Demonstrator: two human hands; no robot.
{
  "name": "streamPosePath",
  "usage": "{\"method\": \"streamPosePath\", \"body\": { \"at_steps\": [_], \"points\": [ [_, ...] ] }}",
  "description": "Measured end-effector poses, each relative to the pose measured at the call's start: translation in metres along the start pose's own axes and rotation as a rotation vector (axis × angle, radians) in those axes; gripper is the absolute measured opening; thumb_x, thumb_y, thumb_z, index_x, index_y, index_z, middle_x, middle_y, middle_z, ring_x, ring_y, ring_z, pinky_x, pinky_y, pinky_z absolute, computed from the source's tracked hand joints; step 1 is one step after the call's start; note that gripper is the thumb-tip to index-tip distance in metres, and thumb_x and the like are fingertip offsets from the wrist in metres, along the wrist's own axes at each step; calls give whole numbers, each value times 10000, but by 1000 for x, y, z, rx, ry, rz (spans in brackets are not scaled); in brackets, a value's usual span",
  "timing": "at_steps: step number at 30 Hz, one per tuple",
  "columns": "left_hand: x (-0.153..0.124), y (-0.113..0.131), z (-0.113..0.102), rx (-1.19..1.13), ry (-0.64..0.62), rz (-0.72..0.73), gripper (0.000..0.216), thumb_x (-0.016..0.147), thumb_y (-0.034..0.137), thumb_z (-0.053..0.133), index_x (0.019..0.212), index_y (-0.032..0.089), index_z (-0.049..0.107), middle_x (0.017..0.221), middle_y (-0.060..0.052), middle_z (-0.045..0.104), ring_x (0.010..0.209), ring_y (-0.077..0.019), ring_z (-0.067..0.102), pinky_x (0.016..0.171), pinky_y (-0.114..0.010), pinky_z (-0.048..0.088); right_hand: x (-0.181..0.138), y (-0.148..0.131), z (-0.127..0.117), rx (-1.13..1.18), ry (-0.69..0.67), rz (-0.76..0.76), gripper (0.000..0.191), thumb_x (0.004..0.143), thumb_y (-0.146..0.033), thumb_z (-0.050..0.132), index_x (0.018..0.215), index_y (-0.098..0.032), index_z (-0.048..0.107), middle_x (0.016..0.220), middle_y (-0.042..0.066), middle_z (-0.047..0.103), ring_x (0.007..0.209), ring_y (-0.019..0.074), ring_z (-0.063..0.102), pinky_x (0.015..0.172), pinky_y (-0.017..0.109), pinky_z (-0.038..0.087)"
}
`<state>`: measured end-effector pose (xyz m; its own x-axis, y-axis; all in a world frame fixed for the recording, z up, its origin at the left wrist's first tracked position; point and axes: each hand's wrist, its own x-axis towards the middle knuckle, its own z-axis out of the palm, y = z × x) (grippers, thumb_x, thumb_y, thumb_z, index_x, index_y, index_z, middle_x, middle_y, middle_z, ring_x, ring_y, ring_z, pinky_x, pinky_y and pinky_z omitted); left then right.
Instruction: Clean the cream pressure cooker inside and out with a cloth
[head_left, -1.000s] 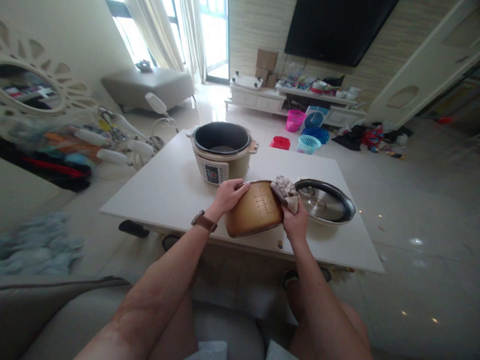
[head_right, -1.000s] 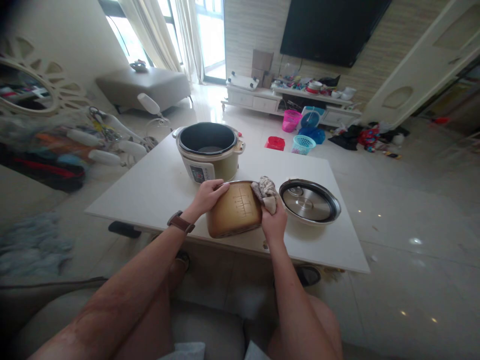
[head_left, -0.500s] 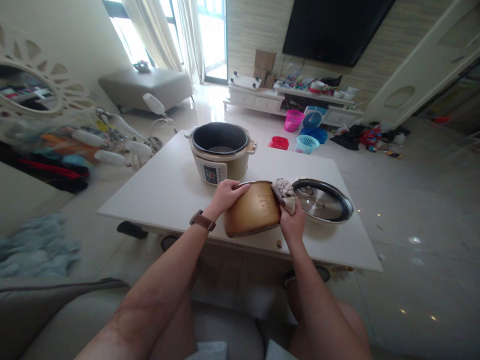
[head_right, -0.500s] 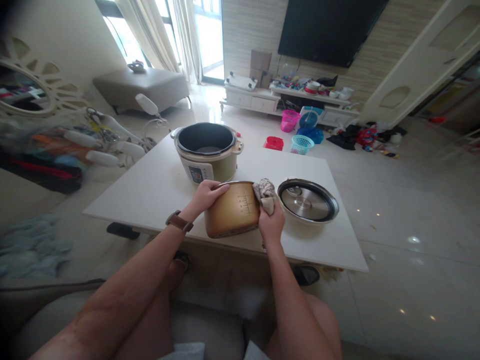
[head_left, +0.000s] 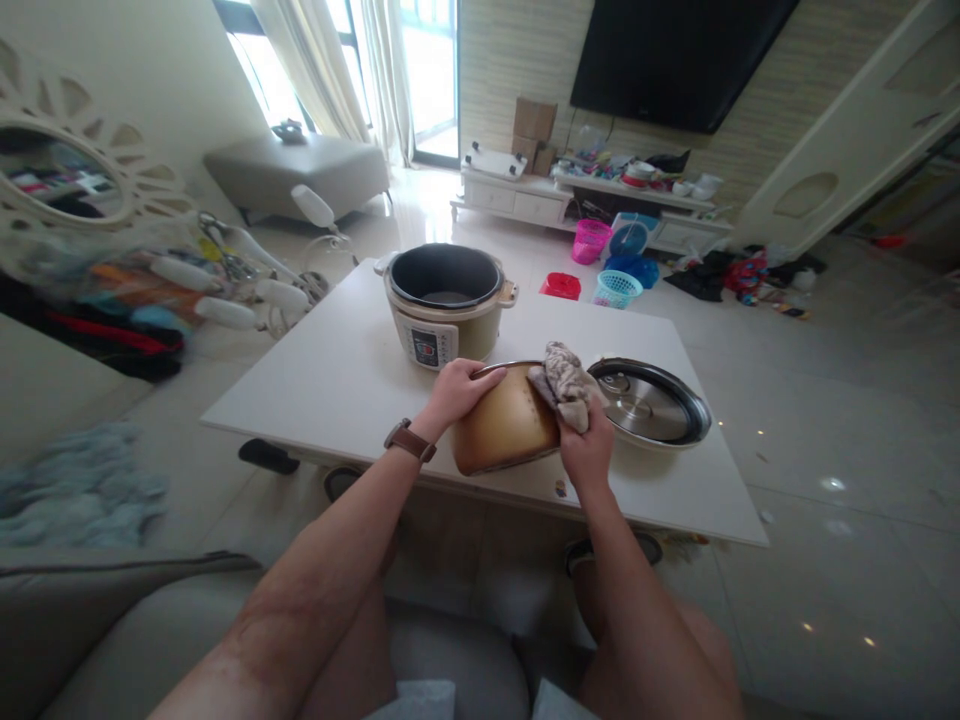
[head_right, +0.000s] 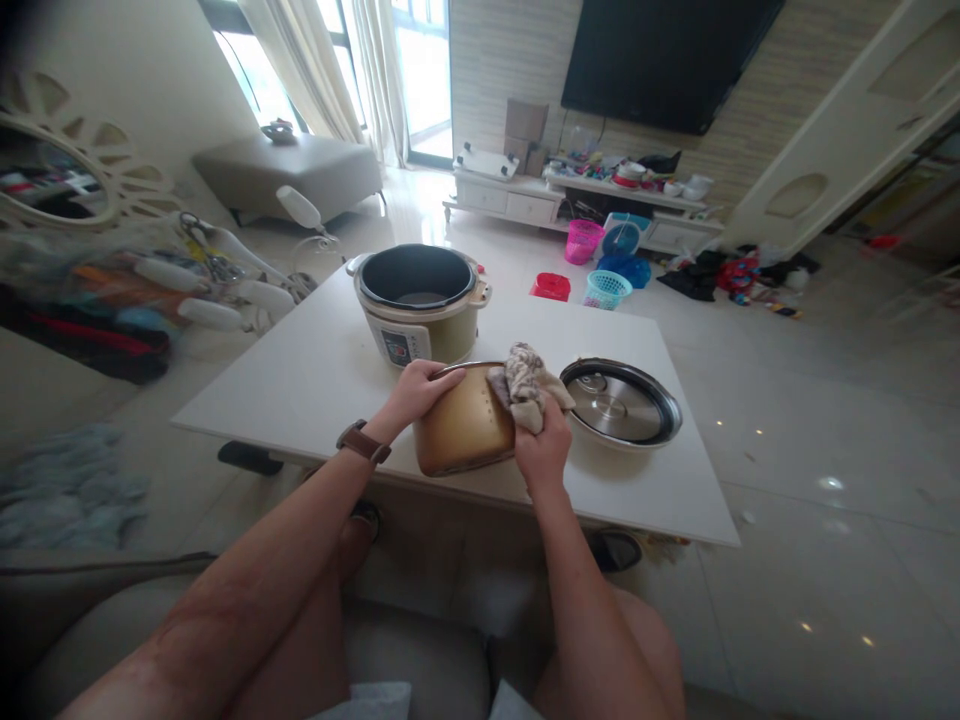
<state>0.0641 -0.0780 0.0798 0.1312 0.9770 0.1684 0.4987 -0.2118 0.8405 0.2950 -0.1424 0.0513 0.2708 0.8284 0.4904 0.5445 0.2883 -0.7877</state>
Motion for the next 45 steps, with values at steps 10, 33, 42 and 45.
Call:
{"method": "streamPosePath", "body": {
  "at_steps": [10,33,42,45],
  "points": [
    [0,-7,-10,-194,-66,-48,592,858,660,615,542,200,417,568,33,308,585,-110,293,567,-302,178,9,38,1,117,57,465,437,688,-428,691,1037,-182,783,1038,93,812,1008,336,716,994,486,531],
    [-1,4,2,6,-11,-34,595,898,663,551,548,184,515,560,15,397,611,-130,389,594,-311,210,4,7,-3,3,26,64,433,812,-363,675,1205,-195,743,1219,124,786,1155,327,719,1058,500,529],
    [0,-9,-7,-104,-167,-142,625,844,737,586,551,197,471,562,17,395,587,-124,358,567,-305,207,10,51,-1,110,119,425,395,690,-423,713,998,-183,771,963,80,803,932,304,708,935,458,539],
    [0,-8,-5,-104,-157,-140,645,830,750,602,531,202,442,547,21,371,567,-117,333,558,-311,194,7,46,1,92,144,410,406,702,-425,703,1016,-177,772,981,89,804,926,304,714,920,460,550]
  ]
}}
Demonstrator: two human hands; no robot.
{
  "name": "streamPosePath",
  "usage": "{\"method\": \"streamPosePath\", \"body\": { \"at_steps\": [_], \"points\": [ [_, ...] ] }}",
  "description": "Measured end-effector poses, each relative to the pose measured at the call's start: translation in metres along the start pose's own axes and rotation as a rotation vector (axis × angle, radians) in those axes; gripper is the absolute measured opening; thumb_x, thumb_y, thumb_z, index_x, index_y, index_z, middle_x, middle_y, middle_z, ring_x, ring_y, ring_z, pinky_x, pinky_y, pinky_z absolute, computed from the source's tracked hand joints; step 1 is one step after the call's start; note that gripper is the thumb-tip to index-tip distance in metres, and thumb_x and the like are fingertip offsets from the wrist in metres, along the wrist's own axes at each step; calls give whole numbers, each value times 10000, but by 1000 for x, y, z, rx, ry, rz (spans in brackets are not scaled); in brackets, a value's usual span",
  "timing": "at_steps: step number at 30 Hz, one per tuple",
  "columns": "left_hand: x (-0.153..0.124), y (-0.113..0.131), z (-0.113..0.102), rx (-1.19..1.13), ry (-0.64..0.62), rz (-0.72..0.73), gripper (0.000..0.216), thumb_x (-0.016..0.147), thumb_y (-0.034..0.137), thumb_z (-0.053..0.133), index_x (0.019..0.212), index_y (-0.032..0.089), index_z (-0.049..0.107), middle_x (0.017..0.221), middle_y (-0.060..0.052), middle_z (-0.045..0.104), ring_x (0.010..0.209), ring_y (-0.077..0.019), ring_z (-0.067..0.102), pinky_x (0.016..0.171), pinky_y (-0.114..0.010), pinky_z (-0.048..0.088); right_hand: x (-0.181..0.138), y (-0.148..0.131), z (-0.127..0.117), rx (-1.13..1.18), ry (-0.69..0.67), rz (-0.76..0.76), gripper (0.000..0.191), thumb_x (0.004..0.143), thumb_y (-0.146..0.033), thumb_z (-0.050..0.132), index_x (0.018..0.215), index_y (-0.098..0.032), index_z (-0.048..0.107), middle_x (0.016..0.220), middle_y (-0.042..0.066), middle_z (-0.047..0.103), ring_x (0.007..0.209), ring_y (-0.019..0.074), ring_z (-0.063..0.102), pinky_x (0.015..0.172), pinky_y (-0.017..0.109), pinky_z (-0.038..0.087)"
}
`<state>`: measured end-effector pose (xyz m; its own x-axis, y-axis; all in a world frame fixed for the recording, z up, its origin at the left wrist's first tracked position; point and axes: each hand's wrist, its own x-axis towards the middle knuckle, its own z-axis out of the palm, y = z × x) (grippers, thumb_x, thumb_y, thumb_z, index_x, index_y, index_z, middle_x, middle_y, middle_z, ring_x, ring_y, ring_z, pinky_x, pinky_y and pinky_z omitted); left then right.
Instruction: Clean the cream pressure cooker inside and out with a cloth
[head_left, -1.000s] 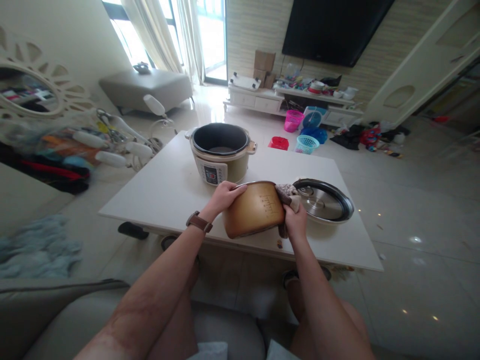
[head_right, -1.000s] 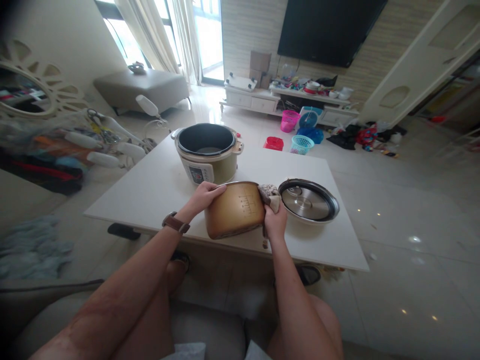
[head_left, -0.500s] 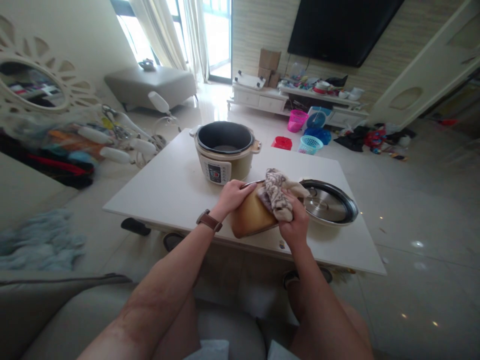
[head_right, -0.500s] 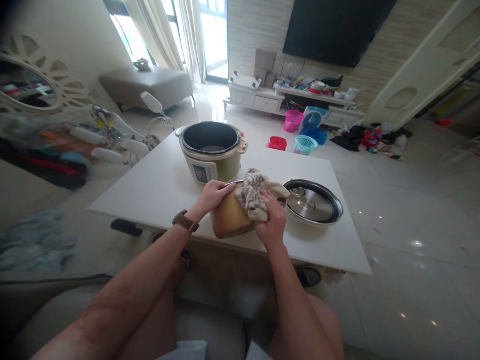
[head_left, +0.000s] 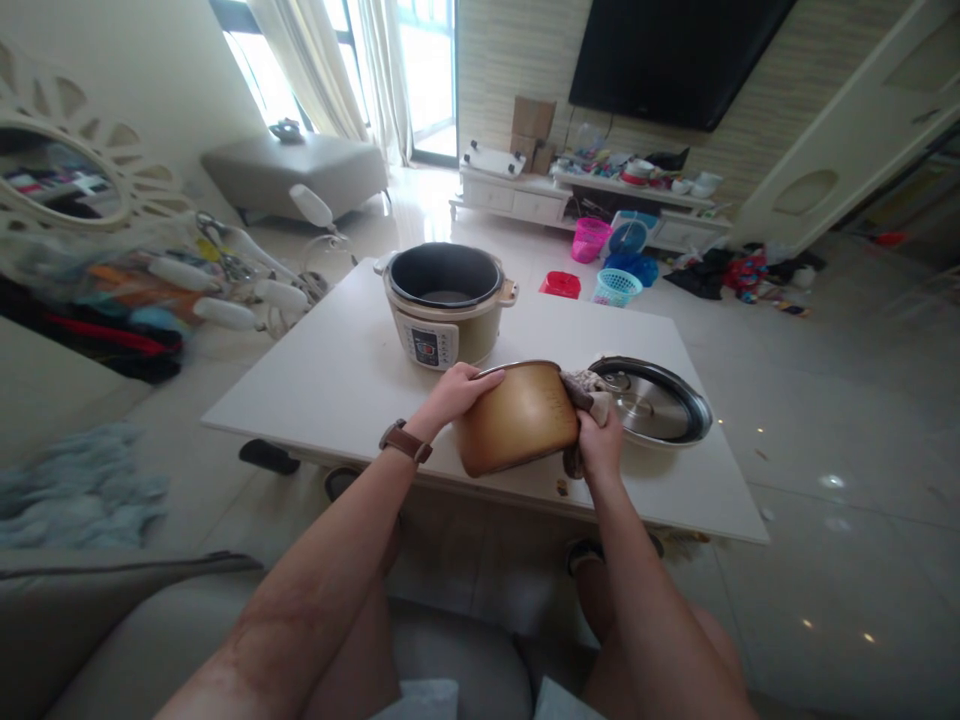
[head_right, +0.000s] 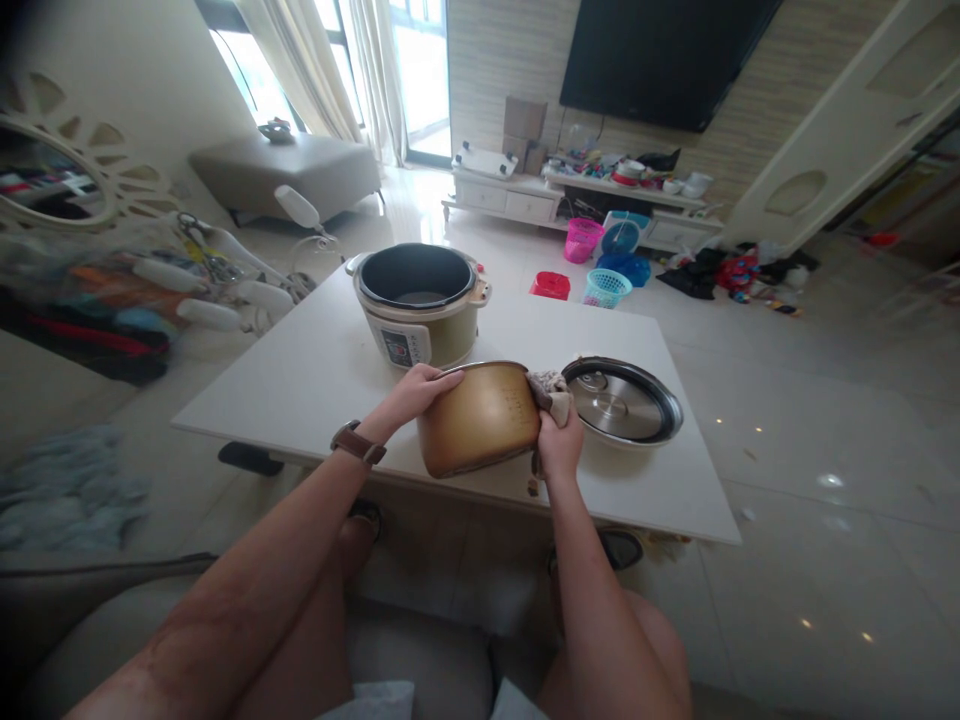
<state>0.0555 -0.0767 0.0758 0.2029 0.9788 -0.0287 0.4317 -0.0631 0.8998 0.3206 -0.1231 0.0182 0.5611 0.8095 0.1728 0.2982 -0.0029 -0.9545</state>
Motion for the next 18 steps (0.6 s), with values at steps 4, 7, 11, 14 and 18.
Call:
{"method": "streamPosePath", "body": {
  "at_steps": [4,7,11,14,18],
  "points": [
    [-1,7,6,66,76,25,643,838,734,605,514,199,459,532,18,387,567,-121,356,556,-312,208,-15,-21,-1,-64,8,-217,375,766,-377,697,1078,-182,769,1027,103,812,968,304,732,946,462,565],
    [-1,12,9,115,123,44,622,862,718,587,548,183,545,556,11,449,601,-133,419,576,-303,234,-28,-42,-7,-131,-155,-608,398,808,-283,644,1183,-223,761,1245,105,786,1206,321,712,1088,495,523],
    [-2,14,12,141,146,75,624,884,710,561,565,174,585,578,12,461,629,-138,441,602,-293,257,-38,-56,-12,-205,-346,-940,523,780,-220,613,1284,-280,739,1396,63,731,1409,341,610,1181,539,462],
    [-3,15,13,154,156,75,629,877,726,576,577,173,595,582,8,476,625,-141,441,602,-294,260,-36,-52,-10,-162,-285,-864,493,808,-219,600,1280,-262,737,1381,74,738,1384,330,631,1171,526,478],
    [-3,10,8,57,101,141,578,890,696,586,638,176,589,628,8,515,655,-142,447,609,-281,276,-22,-37,-5,-117,-80,-480,385,817,-322,671,1172,-211,767,1201,107,796,1146,329,728,1042,495,546]
  ]
}}
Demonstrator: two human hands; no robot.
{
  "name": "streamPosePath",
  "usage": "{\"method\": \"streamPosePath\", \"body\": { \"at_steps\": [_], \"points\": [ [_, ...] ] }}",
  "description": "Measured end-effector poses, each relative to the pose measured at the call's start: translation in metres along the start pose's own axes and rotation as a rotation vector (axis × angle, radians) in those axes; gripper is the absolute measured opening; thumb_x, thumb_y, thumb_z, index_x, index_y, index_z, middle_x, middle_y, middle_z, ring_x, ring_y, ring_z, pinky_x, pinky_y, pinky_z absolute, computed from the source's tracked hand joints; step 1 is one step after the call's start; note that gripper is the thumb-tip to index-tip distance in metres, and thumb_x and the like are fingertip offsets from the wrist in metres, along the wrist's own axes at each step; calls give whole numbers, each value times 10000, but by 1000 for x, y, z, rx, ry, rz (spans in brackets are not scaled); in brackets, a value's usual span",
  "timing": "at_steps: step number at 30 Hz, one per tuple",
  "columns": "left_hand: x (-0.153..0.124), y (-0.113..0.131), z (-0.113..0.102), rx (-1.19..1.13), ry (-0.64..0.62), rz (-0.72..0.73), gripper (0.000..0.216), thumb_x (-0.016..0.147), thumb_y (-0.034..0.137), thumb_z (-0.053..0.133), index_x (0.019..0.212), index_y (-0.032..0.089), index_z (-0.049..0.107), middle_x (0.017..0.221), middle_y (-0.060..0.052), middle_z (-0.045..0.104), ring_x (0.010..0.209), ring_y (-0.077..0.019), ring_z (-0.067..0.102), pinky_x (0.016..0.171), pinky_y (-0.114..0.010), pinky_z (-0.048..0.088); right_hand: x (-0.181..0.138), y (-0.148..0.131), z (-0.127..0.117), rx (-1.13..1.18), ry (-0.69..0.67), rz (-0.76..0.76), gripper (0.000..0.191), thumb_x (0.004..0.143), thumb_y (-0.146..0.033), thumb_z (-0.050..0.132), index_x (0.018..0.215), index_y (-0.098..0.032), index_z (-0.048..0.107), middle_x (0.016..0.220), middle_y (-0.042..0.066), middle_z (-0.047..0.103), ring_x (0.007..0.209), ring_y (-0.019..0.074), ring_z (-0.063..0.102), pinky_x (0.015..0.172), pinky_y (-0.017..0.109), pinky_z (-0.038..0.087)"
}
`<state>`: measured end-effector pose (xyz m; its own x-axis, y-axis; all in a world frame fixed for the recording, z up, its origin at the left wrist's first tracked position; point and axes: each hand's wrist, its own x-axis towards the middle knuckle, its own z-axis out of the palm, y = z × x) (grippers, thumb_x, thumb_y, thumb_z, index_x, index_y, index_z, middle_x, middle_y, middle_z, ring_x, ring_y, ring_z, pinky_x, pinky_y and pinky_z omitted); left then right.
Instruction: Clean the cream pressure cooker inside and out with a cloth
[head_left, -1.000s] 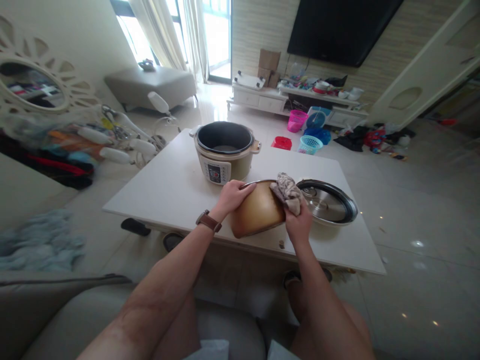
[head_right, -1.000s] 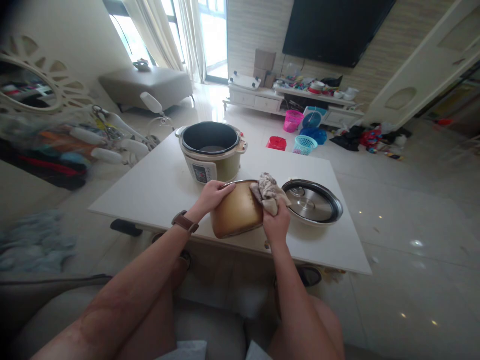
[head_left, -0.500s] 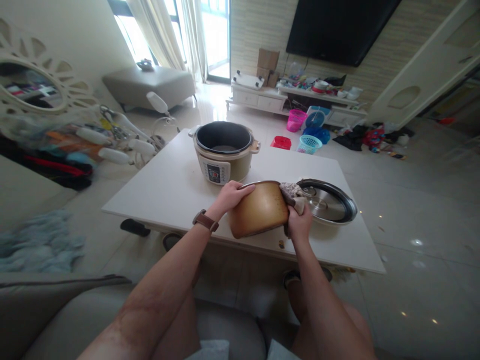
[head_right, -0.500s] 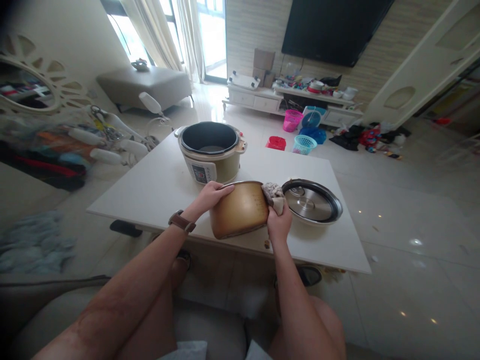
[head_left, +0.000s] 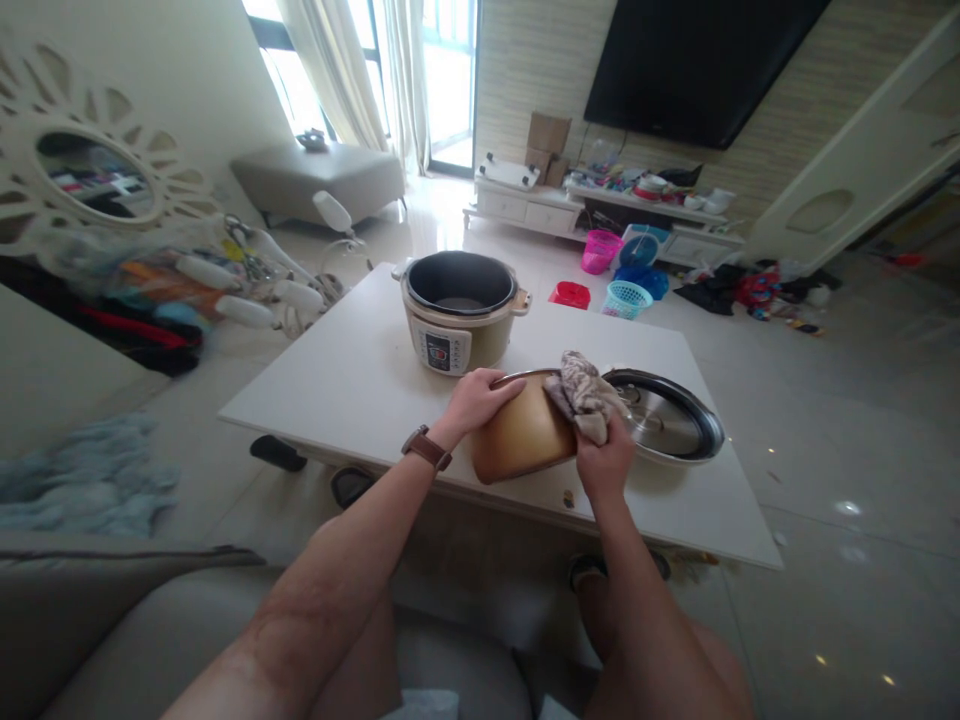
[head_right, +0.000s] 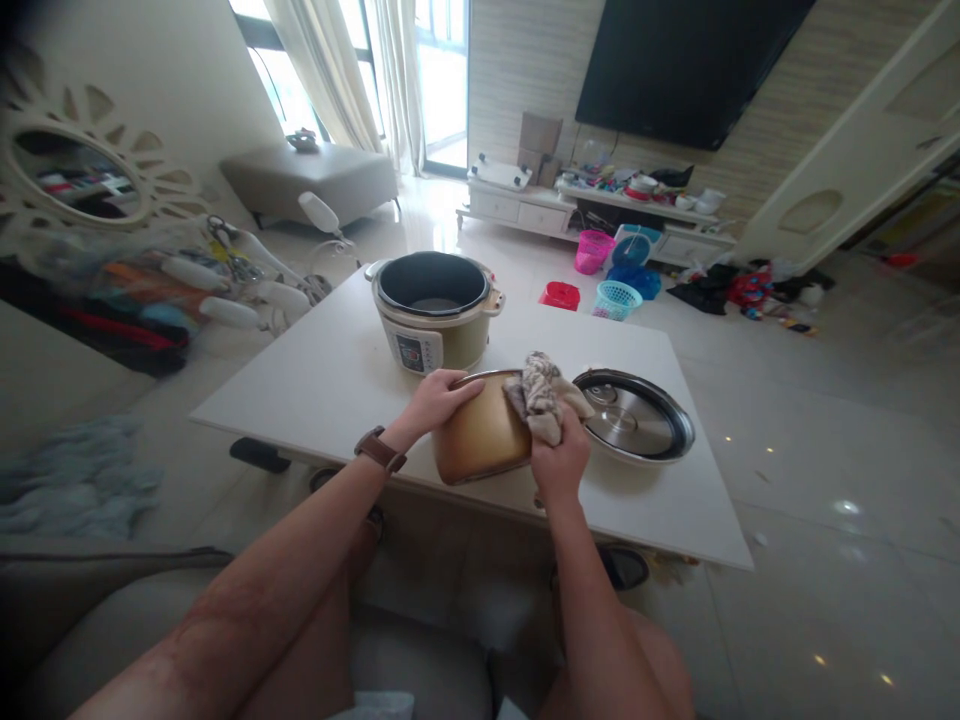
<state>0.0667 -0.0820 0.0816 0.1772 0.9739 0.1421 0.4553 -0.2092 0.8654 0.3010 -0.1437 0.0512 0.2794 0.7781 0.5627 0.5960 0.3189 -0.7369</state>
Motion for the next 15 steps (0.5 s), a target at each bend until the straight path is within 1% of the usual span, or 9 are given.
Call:
{"method": "streamPosePath", "body": {
  "at_steps": [2,3,5,7,9,12,14,15],
  "points": [
    [1,-6,-3,-106,-77,21,569,868,701,613,651,176,572,644,15,506,658,-135,431,607,-272,287,4,12,1,23,61,199,377,771,-375,716,1094,-189,780,1065,101,813,991,315,733,959,475,562],
    [2,-9,-5,-146,-115,5,577,850,713,628,649,175,569,642,17,497,649,-131,419,599,-271,285,6,18,0,46,74,278,377,745,-389,730,1056,-183,784,1012,95,814,938,308,724,930,466,563],
    [4,-15,-6,-180,-164,-59,606,815,741,651,626,171,567,619,18,474,617,-124,395,575,-277,266,9,28,-1,87,78,396,371,704,-400,736,997,-178,788,950,86,811,894,303,709,896,453,556],
    [5,-18,-4,-176,-163,-110,635,789,761,665,585,173,544,584,21,439,584,-115,363,553,-284,235,10,35,-1,107,71,461,373,689,-404,726,973,-172,789,935,89,806,896,309,703,883,449,548],
    [5,-16,-2,-168,-140,-115,645,778,765,674,561,177,523,567,25,415,571,-109,349,545,-286,218,9,38,-1,109,73,476,394,689,-410,714,988,-164,788,945,91,801,905,310,701,884,448,544],
    [6,-10,1,-141,-105,-88,651,787,764,663,542,179,515,558,24,406,566,-109,354,545,-290,217,7,35,0,90,96,443,399,702,-417,717,1004,-165,781,934,79,794,884,293,694,898,449,546],
    [6,-6,2,-104,-80,-75,664,798,770,648,528,180,506,552,24,405,562,-109,356,546,-295,217,5,28,0,59,97,368,390,730,-411,723,1031,-168,777,941,81,796,878,288,699,910,453,553],
    [6,-4,3,-84,-69,-72,671,803,775,642,524,180,504,549,23,406,560,-109,358,547,-298,216,4,22,-1,43,88,302,386,753,-397,720,1061,-171,775,974,89,801,904,293,709,925,458,556]
  ]
}}
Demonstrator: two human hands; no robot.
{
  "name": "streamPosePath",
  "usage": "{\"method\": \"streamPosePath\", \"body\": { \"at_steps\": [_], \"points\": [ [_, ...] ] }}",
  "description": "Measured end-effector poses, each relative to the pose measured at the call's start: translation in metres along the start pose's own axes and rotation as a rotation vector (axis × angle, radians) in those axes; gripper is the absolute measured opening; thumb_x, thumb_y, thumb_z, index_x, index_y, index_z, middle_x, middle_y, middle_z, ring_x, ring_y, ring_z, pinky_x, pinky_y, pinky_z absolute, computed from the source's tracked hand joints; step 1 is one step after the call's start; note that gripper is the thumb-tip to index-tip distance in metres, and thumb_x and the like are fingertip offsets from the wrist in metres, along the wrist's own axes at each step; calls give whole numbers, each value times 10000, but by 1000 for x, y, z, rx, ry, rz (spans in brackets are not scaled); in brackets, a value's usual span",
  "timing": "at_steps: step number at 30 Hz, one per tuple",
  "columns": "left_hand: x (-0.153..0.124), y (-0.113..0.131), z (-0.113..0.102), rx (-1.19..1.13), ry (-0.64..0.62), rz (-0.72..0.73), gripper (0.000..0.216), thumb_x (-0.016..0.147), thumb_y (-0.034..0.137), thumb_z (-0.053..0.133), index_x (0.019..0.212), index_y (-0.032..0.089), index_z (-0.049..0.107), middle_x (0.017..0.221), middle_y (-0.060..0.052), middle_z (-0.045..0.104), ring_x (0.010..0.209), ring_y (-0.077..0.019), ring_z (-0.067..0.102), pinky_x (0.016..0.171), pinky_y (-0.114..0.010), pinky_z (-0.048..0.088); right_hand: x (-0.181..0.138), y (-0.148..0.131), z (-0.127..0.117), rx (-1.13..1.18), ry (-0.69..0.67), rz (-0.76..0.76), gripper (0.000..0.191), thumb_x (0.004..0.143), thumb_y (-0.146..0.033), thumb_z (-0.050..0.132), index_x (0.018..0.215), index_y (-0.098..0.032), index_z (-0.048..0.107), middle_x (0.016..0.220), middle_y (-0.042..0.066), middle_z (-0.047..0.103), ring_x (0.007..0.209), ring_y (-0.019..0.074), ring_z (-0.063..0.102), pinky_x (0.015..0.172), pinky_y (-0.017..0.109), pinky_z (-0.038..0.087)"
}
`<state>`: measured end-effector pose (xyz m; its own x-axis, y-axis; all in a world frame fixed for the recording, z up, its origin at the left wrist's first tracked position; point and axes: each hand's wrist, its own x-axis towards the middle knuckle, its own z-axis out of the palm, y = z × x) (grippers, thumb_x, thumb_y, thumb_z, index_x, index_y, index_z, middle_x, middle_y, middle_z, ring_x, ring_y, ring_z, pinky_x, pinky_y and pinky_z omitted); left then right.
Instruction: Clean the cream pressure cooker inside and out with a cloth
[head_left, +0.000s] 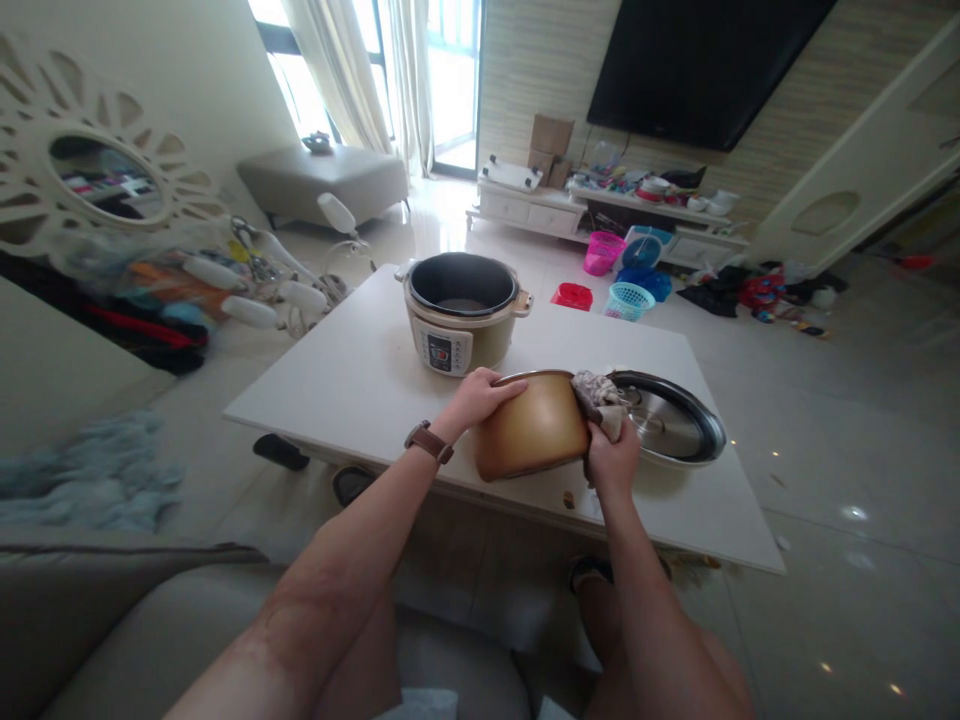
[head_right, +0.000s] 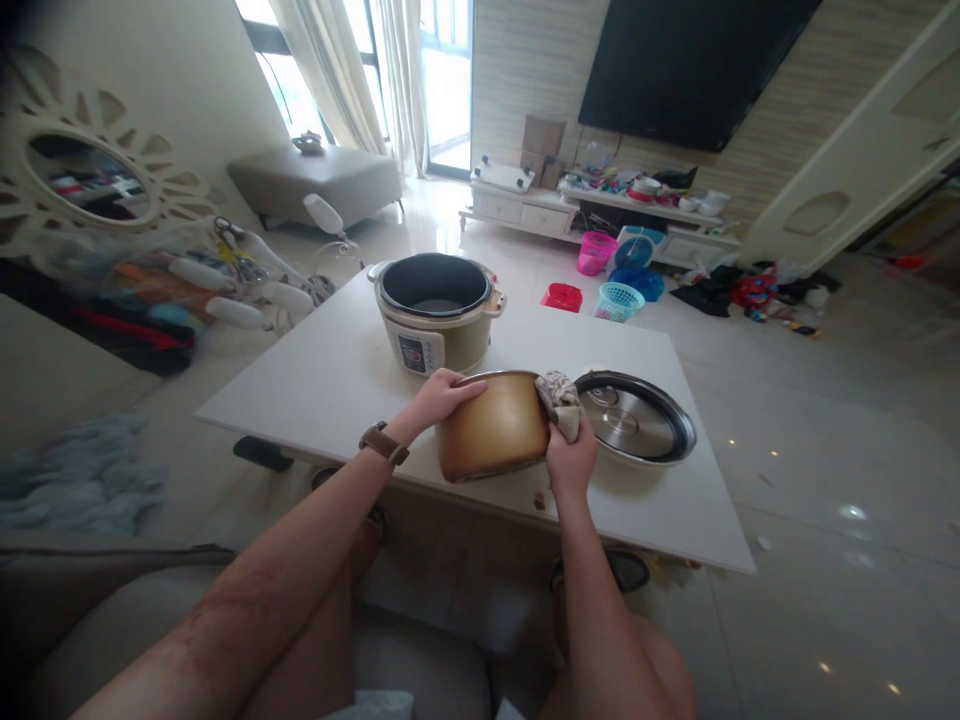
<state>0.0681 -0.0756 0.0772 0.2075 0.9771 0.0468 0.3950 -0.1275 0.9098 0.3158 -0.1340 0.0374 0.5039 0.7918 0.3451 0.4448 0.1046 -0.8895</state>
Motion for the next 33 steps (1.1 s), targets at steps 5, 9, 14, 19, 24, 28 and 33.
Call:
{"method": "streamPosePath", "body": {
  "at_steps": [5,9,14,19,24,28,33],
  "points": [
    [0,1,3,76,52,12,656,826,756,627,538,174,535,538,24,413,576,-118,375,561,-304,223,-15,-29,-8,-83,-223,-610,454,809,-245,628,1247,-232,748,1342,104,751,1321,342,660,1135,516,483],
    [1,1,3,75,39,50,624,852,711,575,537,175,523,546,27,364,611,-126,384,584,-292,246,-19,-40,-13,-178,-386,-842,563,779,-215,600,1325,-278,722,1429,66,713,1423,342,598,1179,532,452],
    [0,5,1,127,60,37,667,840,767,599,546,171,540,547,24,422,596,-122,392,585,-301,237,-14,-34,-10,-70,-293,-609,480,818,-215,597,1279,-237,728,1374,94,737,1360,332,645,1164,519,482],
    [-3,7,-4,124,66,37,631,845,743,627,586,170,584,579,18,470,612,-129,432,591,-295,253,-6,-16,-5,-25,-144,-113,425,802,-391,703,1171,-184,752,1152,127,795,1062,329,725,1008,491,540],
    [-3,1,-17,23,75,79,610,866,708,604,573,188,483,587,32,405,622,-120,383,592,-288,246,0,-3,-4,33,-164,61,437,751,-424,712,1112,-181,760,1026,98,810,941,296,713,925,440,538],
    [-4,-5,-23,74,38,-12,649,824,737,624,517,197,437,545,33,343,585,-114,329,572,-306,207,-2,-2,0,11,-150,60,441,760,-426,698,1125,-186,758,1059,107,805,968,303,715,929,446,532],
    [-5,-1,-14,70,70,3,670,837,751,584,491,194,441,537,29,317,570,-110,318,568,-306,204,-6,-6,2,-6,-117,18,434,805,-438,688,1137,-167,760,1071,128,800,970,317,727,936,476,549]
  ]
}}
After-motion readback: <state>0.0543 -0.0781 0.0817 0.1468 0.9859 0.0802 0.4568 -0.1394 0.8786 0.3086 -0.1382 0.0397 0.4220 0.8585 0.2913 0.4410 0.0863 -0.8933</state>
